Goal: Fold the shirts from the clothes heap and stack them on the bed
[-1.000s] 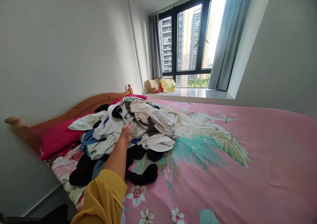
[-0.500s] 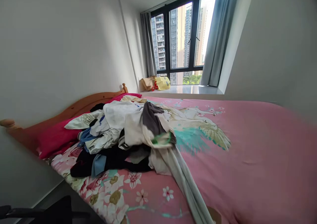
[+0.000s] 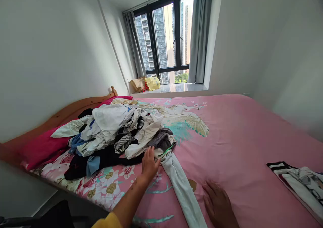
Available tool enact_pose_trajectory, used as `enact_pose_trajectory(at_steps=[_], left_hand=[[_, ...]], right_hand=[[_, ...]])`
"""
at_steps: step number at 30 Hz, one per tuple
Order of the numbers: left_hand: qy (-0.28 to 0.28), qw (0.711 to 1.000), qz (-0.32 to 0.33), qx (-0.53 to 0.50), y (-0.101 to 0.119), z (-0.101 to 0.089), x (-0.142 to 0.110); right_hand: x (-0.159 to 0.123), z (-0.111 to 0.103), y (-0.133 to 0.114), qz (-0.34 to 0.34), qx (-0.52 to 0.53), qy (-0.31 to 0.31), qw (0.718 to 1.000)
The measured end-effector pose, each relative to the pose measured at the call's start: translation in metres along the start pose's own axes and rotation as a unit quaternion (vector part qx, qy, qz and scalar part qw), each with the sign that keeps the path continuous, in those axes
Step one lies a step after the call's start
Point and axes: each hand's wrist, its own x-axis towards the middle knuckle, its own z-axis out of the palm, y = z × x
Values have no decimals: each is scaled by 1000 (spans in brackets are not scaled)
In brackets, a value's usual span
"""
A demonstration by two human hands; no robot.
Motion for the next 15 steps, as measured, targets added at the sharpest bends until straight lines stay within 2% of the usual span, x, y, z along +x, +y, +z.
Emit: enact_pose_trajectory(at_steps=[3,5,6,8,11,13,14,15], left_hand=[[-3,995,-98,-11,17,-10,58],[-29,994,-98,-40,43,-10,69],[-46,994,-82,-56,59,-6,65],[-88,991,-45,-93,94,7,35],[-162,976,13,-143,137,39,-51],[-236,942,57,-230,150,63,-117],[-286,925,58,-245,152,75,-147],[-307,919,42,-243,151,85,-173]], right_hand=[[-2,3,1,9,0,-8,1000],[-3,5,1,16,1,-12,1000],[-4,6,2,19,2,-14,1000],[-6,10,2,31,7,-9,999],[-10,17,6,46,14,4,999],[-12,20,11,44,11,17,999],[-12,21,13,38,11,23,999],[-12,20,15,29,17,29,999]])
